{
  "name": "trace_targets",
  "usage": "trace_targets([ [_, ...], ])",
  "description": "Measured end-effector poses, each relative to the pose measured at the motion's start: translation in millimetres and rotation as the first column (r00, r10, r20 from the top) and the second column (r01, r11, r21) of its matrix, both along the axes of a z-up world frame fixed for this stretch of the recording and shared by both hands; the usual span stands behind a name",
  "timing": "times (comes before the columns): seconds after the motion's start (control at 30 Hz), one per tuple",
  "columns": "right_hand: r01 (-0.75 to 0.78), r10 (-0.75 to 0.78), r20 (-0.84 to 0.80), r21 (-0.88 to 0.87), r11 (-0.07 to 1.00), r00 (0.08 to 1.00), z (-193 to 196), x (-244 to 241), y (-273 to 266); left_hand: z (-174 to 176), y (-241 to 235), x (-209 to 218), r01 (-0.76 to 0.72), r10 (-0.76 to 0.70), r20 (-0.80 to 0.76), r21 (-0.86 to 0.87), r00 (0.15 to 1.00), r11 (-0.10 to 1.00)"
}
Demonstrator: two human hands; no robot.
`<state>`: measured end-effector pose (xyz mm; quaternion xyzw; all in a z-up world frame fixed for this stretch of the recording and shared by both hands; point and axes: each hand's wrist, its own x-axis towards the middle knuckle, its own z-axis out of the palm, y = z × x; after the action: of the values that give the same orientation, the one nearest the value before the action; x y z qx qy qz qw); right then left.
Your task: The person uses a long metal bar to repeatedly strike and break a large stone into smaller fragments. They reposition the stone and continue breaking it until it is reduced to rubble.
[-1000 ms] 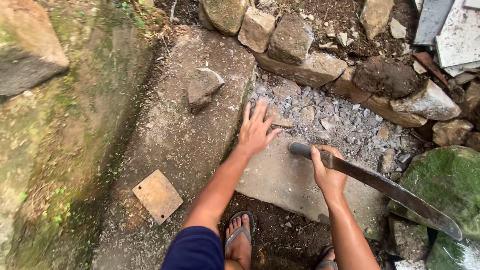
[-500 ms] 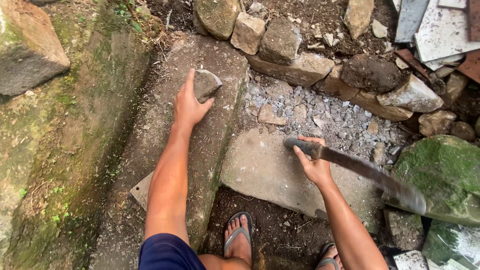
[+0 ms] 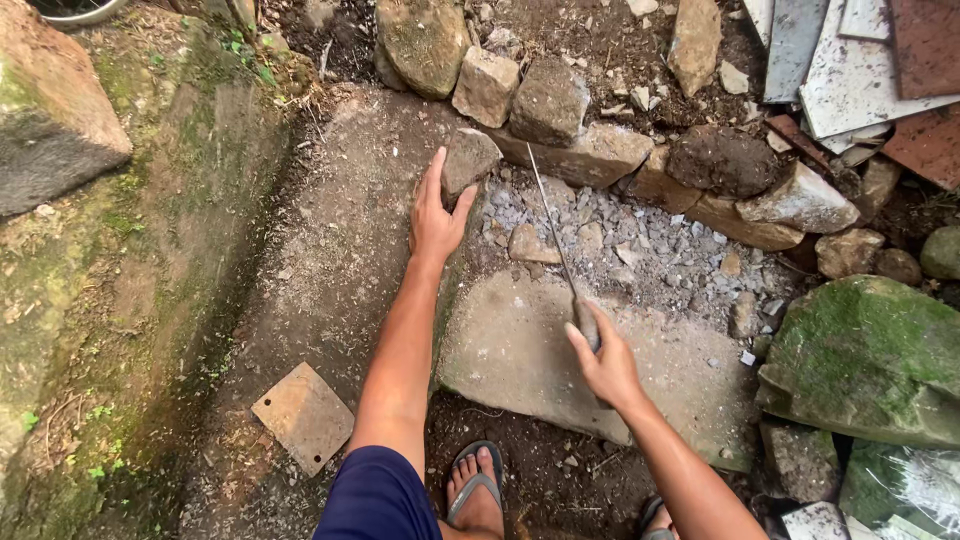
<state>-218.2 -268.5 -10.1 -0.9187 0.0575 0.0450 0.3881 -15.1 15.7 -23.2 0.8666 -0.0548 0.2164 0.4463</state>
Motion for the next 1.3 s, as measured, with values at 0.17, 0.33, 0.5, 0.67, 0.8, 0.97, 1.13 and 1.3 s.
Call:
trace_targets([
  [0.17,0.037,-0.043,0.005,0.391,0.919,0.999,-8,24,35,-12,0,9,-0.03,0.03,-0.009,0.01,0.999,0.999],
  [0.33,-0.076,0.079,-0.014,0.165,0.983,0.997,-7,48,63,-16,-2,7,-0.039,0.039,-0.049,0.01,0.998,0.999],
  [0.5,-0.096,0.086,0.063,0.171,0.981,0.994,2,64,72,-13,2,15,-0.069,0.071,-0.083,0.037,0.994,0.997],
  [0.67,-0.216,0.004,0.437,0.436,0.873,0.899,2,60,74,-20,0,9,-0.055,0.058,-0.079,0.038,0.995,0.998],
  [0.8,-0.048,0.059,-0.113,0.1,0.994,0.992,5,66,78,-17,0,7,-0.038,0.043,-0.12,0.045,0.992,0.998],
  [0.97,-0.027,-0.004,0.088,0.347,0.937,0.996,-2,59,75,-26,-1,6,-0.037,0.041,-0.087,0.048,0.995,0.998],
  [1.13,-0.084,0.014,0.261,0.257,0.963,0.965,-7,62,76,-25,1,13,-0.055,0.06,-0.093,0.048,0.994,0.997],
  [1.3,-0.043,0.032,0.199,0.051,0.998,0.979,-12,69,75,-20,2,16,-0.031,0.034,-0.087,0.04,0.996,0.999],
])
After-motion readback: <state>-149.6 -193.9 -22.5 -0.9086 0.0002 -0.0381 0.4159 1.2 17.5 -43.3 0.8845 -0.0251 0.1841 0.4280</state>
